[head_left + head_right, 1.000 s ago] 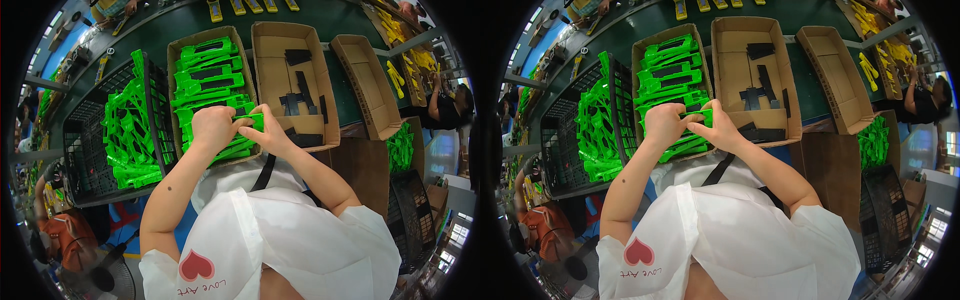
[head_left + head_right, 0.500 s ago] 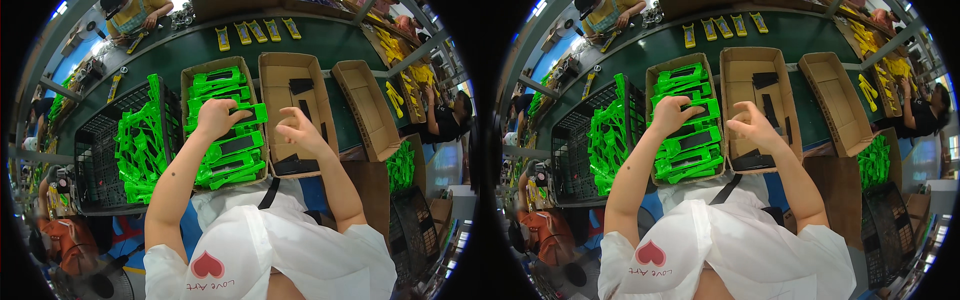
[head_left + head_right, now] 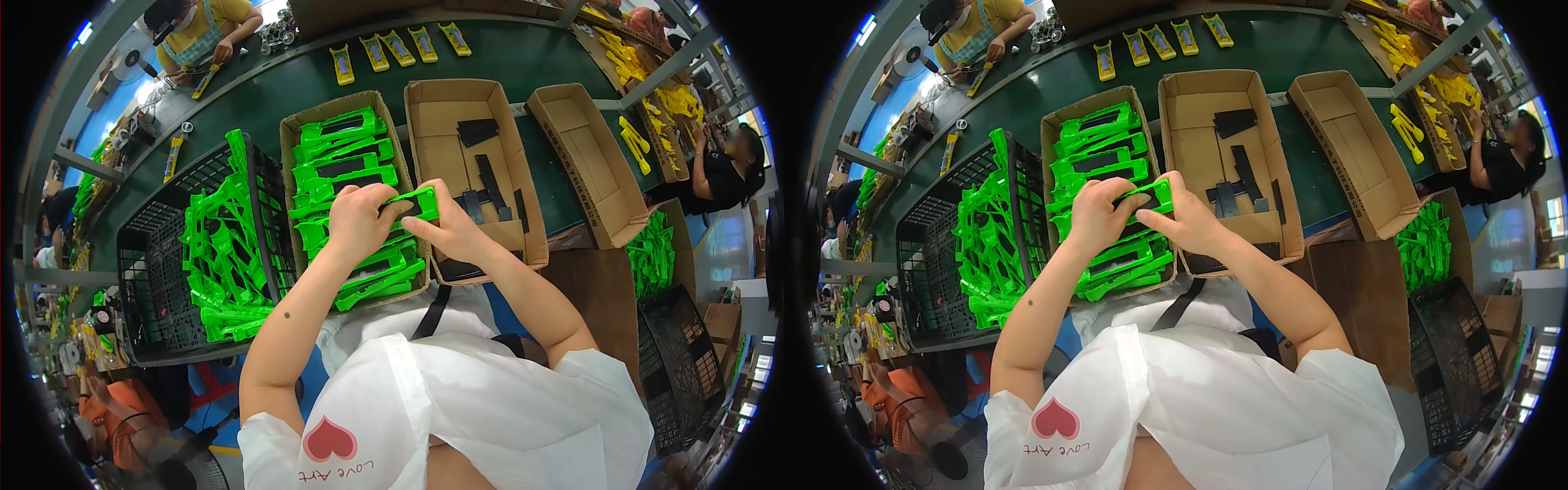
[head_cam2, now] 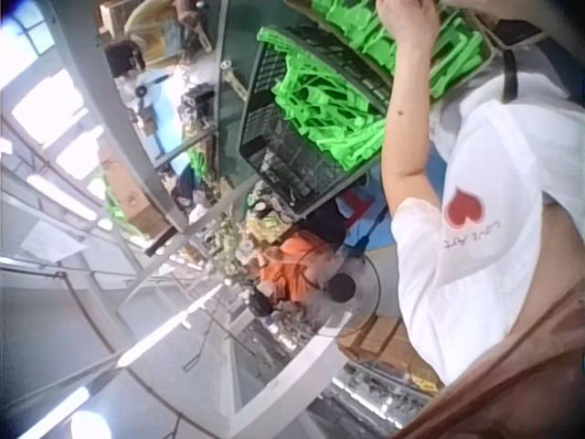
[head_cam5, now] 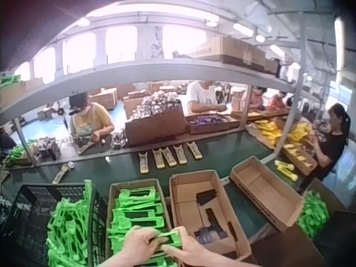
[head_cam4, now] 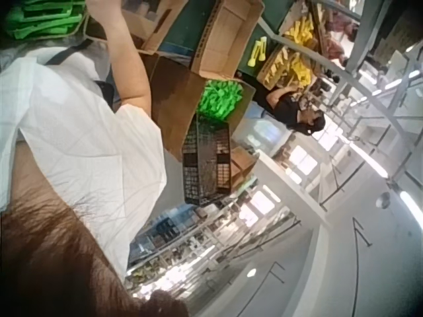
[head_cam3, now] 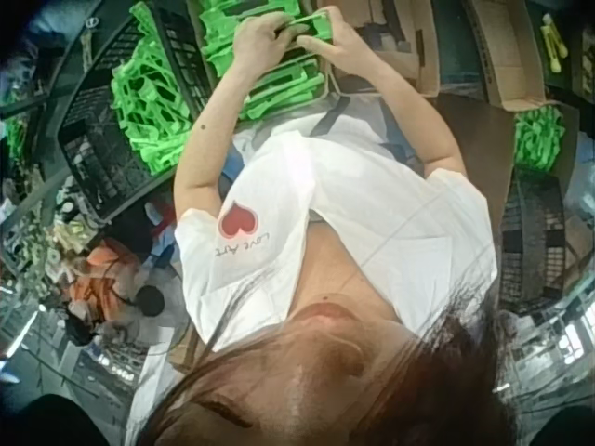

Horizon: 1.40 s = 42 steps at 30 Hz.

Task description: The person assembles flashlight bodies by taking plastic casings from a crate, inserting black panels into each casing by hand, and stacking the assembled casings into a box.

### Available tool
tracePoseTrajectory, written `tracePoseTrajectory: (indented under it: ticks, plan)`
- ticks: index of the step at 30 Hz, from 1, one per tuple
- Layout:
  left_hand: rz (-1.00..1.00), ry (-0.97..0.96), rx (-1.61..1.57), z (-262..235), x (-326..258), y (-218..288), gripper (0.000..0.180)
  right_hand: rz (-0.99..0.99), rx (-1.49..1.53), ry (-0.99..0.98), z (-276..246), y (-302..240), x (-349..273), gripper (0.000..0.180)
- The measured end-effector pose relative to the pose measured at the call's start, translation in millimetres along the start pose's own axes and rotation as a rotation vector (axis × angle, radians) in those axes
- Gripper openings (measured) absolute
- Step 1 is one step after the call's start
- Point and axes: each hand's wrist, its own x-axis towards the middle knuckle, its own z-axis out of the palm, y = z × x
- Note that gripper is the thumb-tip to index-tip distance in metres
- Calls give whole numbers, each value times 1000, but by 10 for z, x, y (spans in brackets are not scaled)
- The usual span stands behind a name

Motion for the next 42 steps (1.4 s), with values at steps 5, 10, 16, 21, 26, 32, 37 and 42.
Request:
tracePoseTrajectory:
  ticks: [5, 10, 16, 21, 26, 32, 37, 42]
  plan:
    - [431, 122, 256, -107, -35, -3, 31, 112, 36, 129, -58, -176, -215, 22]
    - [-255, 615, -706, -97, -65, 196, 41, -512, -466, 512, 4, -130, -403, 33]
    - [-438, 135, -1710, -166, -243, 517, 30, -545, -512, 261, 112, -178, -407, 49]
    - [-471, 68, -1676, -198, -311, 431, 29, 71, 431, -56, 132, -377, -581, 58]
    - [-443, 48, -1635, -95, -315, 413, 29, 419, 454, -1, 126, -485, -484, 24]
    - [-756, 326, -1078, 5, -304, 185, 49, 180, -262, 77, 124, -150, -97, 16]
    - [-338, 242, 343, 132, -477, -56, 52, -239, -913, 36, 204, 396, 649, 26]
    - [-351, 73, 207, 267, -876, -275, 50, -162, -634, -209, 77, 443, 762, 41]
